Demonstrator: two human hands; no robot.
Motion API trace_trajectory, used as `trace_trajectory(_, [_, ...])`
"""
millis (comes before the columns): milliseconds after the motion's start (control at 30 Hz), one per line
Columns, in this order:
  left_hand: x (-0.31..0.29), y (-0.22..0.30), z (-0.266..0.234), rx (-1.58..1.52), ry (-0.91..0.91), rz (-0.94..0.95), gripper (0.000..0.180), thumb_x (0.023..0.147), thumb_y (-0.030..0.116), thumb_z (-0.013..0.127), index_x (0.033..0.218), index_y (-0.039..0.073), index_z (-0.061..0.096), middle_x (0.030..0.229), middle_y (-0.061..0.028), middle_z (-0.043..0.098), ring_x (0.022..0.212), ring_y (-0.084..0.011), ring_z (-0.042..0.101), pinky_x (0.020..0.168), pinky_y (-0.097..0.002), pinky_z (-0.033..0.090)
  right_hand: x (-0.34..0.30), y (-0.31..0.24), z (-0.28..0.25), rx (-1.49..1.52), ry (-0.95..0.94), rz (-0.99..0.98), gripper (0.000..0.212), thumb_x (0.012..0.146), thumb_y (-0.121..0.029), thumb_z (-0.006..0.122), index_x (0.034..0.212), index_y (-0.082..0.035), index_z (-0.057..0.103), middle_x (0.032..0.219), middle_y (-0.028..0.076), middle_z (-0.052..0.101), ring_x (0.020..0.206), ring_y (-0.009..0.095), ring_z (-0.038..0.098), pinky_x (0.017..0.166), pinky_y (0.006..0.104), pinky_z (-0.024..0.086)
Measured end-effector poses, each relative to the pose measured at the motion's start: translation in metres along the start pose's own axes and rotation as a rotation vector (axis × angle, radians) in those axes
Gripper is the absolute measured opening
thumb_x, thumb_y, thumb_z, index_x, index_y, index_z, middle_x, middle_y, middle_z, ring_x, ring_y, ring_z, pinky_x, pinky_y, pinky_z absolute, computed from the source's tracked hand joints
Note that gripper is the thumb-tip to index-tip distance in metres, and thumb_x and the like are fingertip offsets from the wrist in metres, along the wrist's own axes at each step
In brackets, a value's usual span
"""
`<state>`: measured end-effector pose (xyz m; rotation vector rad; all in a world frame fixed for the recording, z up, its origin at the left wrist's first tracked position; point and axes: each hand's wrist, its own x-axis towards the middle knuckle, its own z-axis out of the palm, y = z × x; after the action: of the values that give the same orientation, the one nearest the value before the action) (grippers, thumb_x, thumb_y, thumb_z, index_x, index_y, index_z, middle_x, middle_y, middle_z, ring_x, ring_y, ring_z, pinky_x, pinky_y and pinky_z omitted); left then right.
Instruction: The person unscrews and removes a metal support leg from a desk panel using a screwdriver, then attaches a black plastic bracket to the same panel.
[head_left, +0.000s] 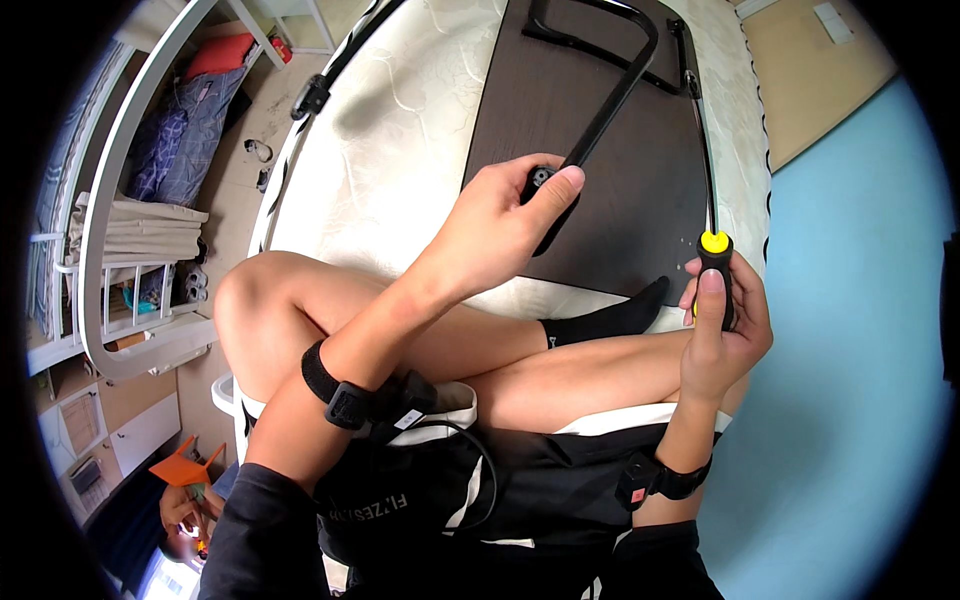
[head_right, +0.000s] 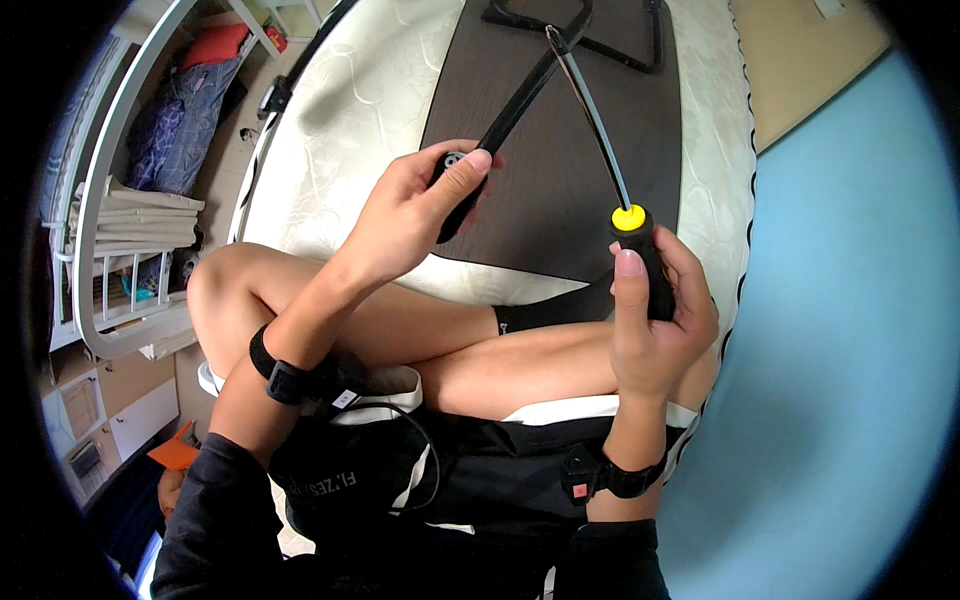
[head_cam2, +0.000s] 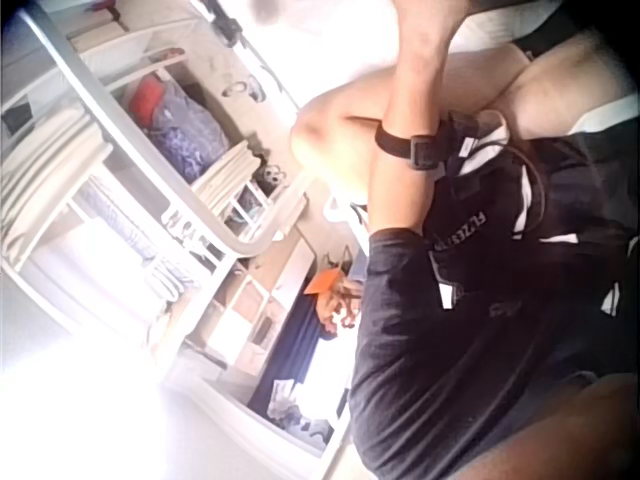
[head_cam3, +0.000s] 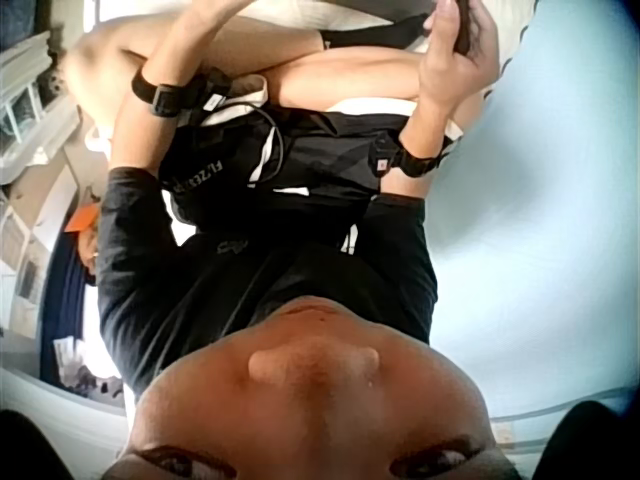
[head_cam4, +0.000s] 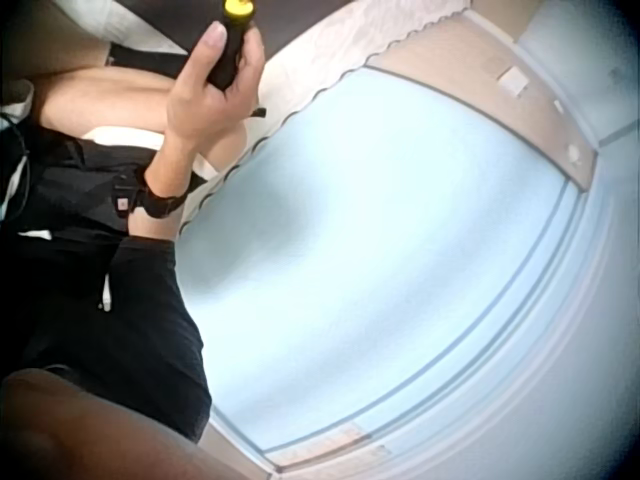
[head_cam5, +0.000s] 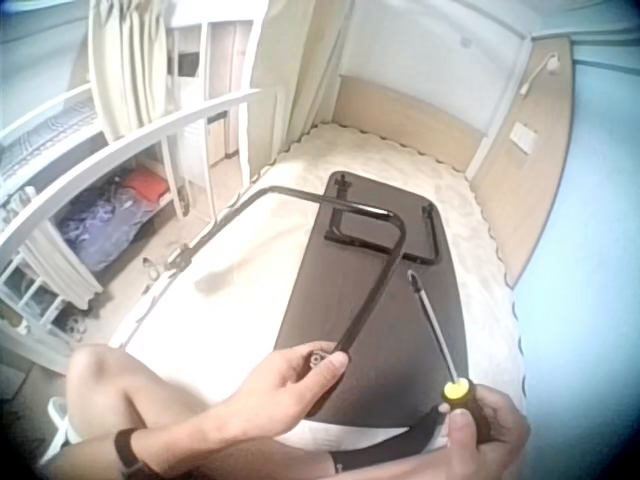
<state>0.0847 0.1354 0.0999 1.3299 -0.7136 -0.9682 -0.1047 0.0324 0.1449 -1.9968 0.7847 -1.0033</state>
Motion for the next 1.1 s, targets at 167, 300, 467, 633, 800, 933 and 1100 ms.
trace_trajectory(167, [-0.004, 0.007, 0.001, 0.103, 0.000, 0.013, 0.040, 0.098, 0.035, 0.042, 0.112, -0.001, 0.055, 0.072, 0.0020, 0.049, 0.063, -0.0051, 0.043, 0.055, -0.0202, 0.035, 0.000, 0.001, 0.000, -0.004, -0.002, -0.006, 0.027, 0.084, -0.012, 0.066, 0.104, 0.005, 0.060, 0.081, 0.010, 0.067, 0.062, 0.007, 0.058, 0.057, 0.0178, 0.045])
trace_trajectory(300, [-0.009, 0.003, 0.006, 0.074, -0.002, 0.088, 0.043, 0.099, 0.031, 0.040, 0.129, 0.000, 0.044, 0.083, -0.0014, 0.052, 0.073, -0.0081, 0.047, 0.063, -0.0205, 0.038, 0.000, 0.001, 0.001, -0.002, -0.016, 0.007, 0.026, 0.083, -0.010, 0.066, 0.103, 0.006, 0.060, 0.083, 0.012, 0.068, 0.067, 0.010, 0.061, 0.062, 0.0192, 0.048])
trace_trajectory(467, [-0.003, 0.004, 0.001, -0.418, -0.097, -0.054, 0.050, 0.099, 0.027, 0.041, 0.139, -0.001, 0.031, 0.094, -0.0069, 0.056, 0.079, -0.0136, 0.053, 0.071, -0.0255, 0.044, -0.001, 0.004, -0.001, -0.025, -0.030, -0.013, 0.024, 0.082, -0.007, 0.066, 0.101, 0.006, 0.060, 0.086, 0.013, 0.068, 0.077, 0.013, 0.065, 0.071, 0.0218, 0.050])
trace_trajectory(633, [0.000, -0.001, -0.003, -0.630, -0.173, -0.147, 0.053, 0.098, 0.029, 0.041, 0.140, 0.001, 0.027, 0.095, -0.0083, 0.055, 0.078, -0.0155, 0.054, 0.064, -0.0290, 0.046, -0.001, 0.004, 0.000, -0.007, -0.037, 0.003, 0.024, 0.082, -0.007, 0.066, 0.101, 0.006, 0.059, 0.086, 0.013, 0.068, 0.079, 0.014, 0.065, 0.074, 0.0225, 0.050])
trace_trajectory(800, [0.003, -0.006, -0.005, -0.806, -0.130, -0.151, 0.046, 0.098, 0.027, 0.038, 0.136, 0.001, 0.033, 0.094, -0.0076, 0.055, 0.076, -0.0144, 0.053, 0.061, -0.0272, 0.045, -0.001, 0.006, -0.001, -0.024, -0.043, -0.013, 0.024, 0.082, -0.007, 0.066, 0.101, 0.006, 0.059, 0.086, 0.013, 0.068, 0.080, 0.015, 0.066, 0.074, 0.0228, 0.050])
trace_trajectory(933, [0.002, -0.003, -0.002, -0.745, -0.086, -0.193, 0.045, 0.097, 0.024, 0.039, 0.135, 0.000, 0.035, 0.098, -0.0086, 0.056, 0.078, -0.0140, 0.052, 0.062, -0.0263, 0.045, 0.000, 0.005, -0.002, -0.021, -0.048, -0.014, 0.024, 0.082, -0.008, 0.066, 0.101, 0.006, 0.059, 0.086, 0.013, 0.068, 0.080, 0.015, 0.066, 0.075, 0.0232, 0.050])
trace_trajectory(1100, [0.000, 0.000, 0.000, -0.766, -0.091, -0.175, 0.046, 0.096, 0.022, 0.041, 0.135, -0.001, 0.035, 0.106, -0.0103, 0.055, 0.083, -0.0144, 0.052, 0.064, -0.0270, 0.046, 0.000, 0.004, -0.001, -0.028, -0.049, -0.006, 0.025, 0.083, -0.009, 0.066, 0.102, 0.006, 0.059, 0.086, 0.014, 0.068, 0.080, 0.016, 0.066, 0.075, 0.0235, 0.050])
